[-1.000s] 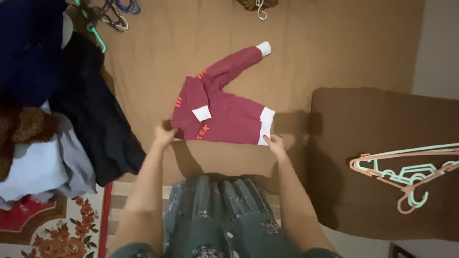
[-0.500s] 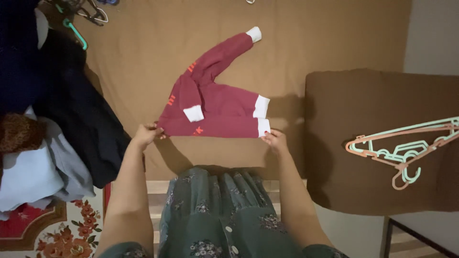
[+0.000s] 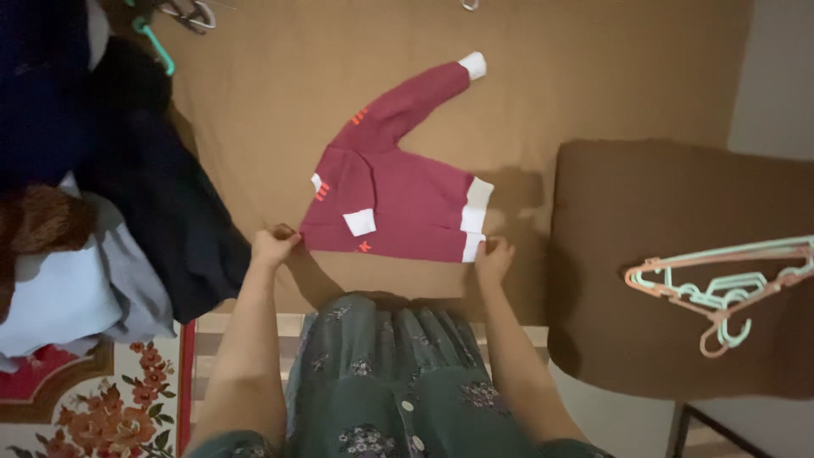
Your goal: The person is folding various items of clothing, including sweatshirts and trousers, on a bed.
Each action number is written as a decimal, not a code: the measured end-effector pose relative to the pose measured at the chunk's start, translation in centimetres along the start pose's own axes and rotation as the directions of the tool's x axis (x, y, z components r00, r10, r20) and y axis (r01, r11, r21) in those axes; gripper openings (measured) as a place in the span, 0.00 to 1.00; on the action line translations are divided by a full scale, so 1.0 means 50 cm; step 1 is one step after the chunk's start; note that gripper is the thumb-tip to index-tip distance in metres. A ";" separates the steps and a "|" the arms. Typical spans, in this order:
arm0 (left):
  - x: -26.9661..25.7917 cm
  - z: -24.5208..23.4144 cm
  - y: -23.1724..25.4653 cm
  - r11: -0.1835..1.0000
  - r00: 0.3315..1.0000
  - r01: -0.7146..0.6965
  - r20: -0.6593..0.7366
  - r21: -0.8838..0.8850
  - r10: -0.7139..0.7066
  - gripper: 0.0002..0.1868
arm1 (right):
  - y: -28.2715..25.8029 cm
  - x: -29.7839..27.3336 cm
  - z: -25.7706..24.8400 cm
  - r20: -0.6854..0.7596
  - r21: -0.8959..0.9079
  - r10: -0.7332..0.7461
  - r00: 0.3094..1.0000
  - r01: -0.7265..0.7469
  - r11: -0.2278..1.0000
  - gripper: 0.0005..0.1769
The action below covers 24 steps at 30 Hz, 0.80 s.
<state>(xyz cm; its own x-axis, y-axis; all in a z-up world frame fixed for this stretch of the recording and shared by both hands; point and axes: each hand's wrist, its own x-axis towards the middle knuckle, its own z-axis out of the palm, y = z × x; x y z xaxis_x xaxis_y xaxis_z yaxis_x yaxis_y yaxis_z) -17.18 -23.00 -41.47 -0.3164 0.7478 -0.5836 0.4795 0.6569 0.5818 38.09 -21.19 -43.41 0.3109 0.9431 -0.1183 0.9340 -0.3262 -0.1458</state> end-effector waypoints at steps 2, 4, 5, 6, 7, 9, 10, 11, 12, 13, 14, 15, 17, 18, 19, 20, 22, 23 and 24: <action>-0.011 -0.001 0.024 0.996 0.988 0.082 -0.127 -0.043 -0.086 0.21 | -0.103 0.001 0.018 -0.040 0.336 -0.029 0.999 0.041 0.941 0.13; -0.019 0.015 0.021 0.983 0.954 0.159 -0.244 -0.093 -0.177 0.22 | -0.204 -0.003 0.034 -0.074 0.630 -0.042 0.996 0.080 0.773 0.13; -0.019 0.029 0.008 0.960 0.953 0.178 -0.204 -0.216 -0.222 0.20 | -0.258 -0.002 0.042 0.297 0.703 -0.067 0.952 -0.171 0.690 0.13; -0.018 0.044 -0.004 0.922 0.953 0.195 -0.159 -0.335 -0.260 0.20 | -0.313 -0.003 0.051 0.621 0.665 -0.136 0.772 -0.427 0.612 0.13; -0.005 0.078 -0.039 0.918 0.948 0.199 -0.170 -0.343 -0.269 0.20 | -0.367 -0.006 0.039 0.622 0.666 -0.151 0.768 -0.419 0.617 0.13; 0.025 0.148 -0.107 0.449 0.885 0.459 0.439 -0.767 -0.156 0.19 | -0.472 -0.019 0.015 0.830 0.473 -0.108 0.547 -0.588 0.656 0.14; 0.020 0.153 -0.102 0.442 0.889 0.454 0.430 -0.774 -0.160 0.19 | -0.484 -0.022 0.040 0.831 0.473 -0.117 0.544 -0.581 0.662 0.14; 0.011 0.162 -0.096 0.357 0.868 0.494 0.476 -0.793 -0.145 0.19 | -0.489 -0.027 0.062 0.856 0.478 -0.114 0.505 -0.686 0.548 0.14; 0.001 0.172 -0.089 0.270 0.846 0.532 0.519 -0.803 -0.125 0.19 | -0.494 -0.031 0.085 0.878 0.467 -0.118 0.463 -0.777 0.422 0.14; -0.015 0.159 -0.058 0.262 0.847 0.531 0.517 -0.806 -0.127 0.19 | -0.490 -0.022 0.088 0.880 0.464 -0.119 0.461 -0.775 0.429 0.14; -0.032 0.146 -0.027 0.191 0.832 0.554 0.535 -0.810 -0.143 0.21 | -0.486 -0.013 0.090 0.830 0.530 -0.132 0.541 -0.694 0.487 0.13; -0.050 0.136 0.007 0.121 0.816 0.575 0.557 -0.809 -0.155 0.24 | -0.476 -0.003 0.091 0.772 0.587 -0.147 0.618 -0.605 0.538 0.12; -0.057 0.127 0.043 0.042 0.810 0.575 0.562 -0.817 -0.165 0.29 | -0.515 0.042 -0.064 0.655 0.603 -0.121 0.746 -0.419 0.678 0.11; -0.058 0.122 0.064 -0.032 0.805 0.571 0.567 -0.820 -0.175 0.34 | -0.535 0.066 -0.141 0.511 0.568 -0.128 0.850 -0.222 0.793 0.09; -0.046 0.134 0.055 -0.035 0.803 0.575 0.571 -0.818 -0.172 0.34 | -0.528 0.078 -0.198 0.510 0.564 -0.124 0.851 -0.222 0.795 0.09; -0.035 0.146 0.046 -0.085 0.796 0.574 0.579 -0.815 -0.174 0.40 | -0.520 0.090 -0.254 0.360 0.612 -0.232 0.904 -0.040 0.790 0.09; -0.013 0.166 0.038 -0.136 0.789 0.575 0.591 -0.807 -0.171 0.46 | -0.487 0.106 -0.334 0.197 0.625 -0.337 0.921 0.147 0.767 0.09; -0.004 0.168 0.038 -0.171 0.782 0.577 0.601 -0.799 -0.168 0.49 | -0.462 0.109 -0.358 0.040 0.634 -0.437 0.899 0.315 0.706 0.10; 0.005 0.170 0.038 -0.206 0.775 0.579 0.611 -0.789 -0.165 0.53 | -0.438 0.111 -0.382 -0.116 0.614 -0.525 0.843 0.476 0.629 0.11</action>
<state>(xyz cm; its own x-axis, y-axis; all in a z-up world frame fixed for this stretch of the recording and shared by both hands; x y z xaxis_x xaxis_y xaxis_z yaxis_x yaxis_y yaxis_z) -9.37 -22.40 -45.32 0.1758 0.4127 -0.8938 -0.9277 0.3731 -0.0102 22.72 -7.54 -22.14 -0.2074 0.9740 0.0909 0.6274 0.2037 -0.7516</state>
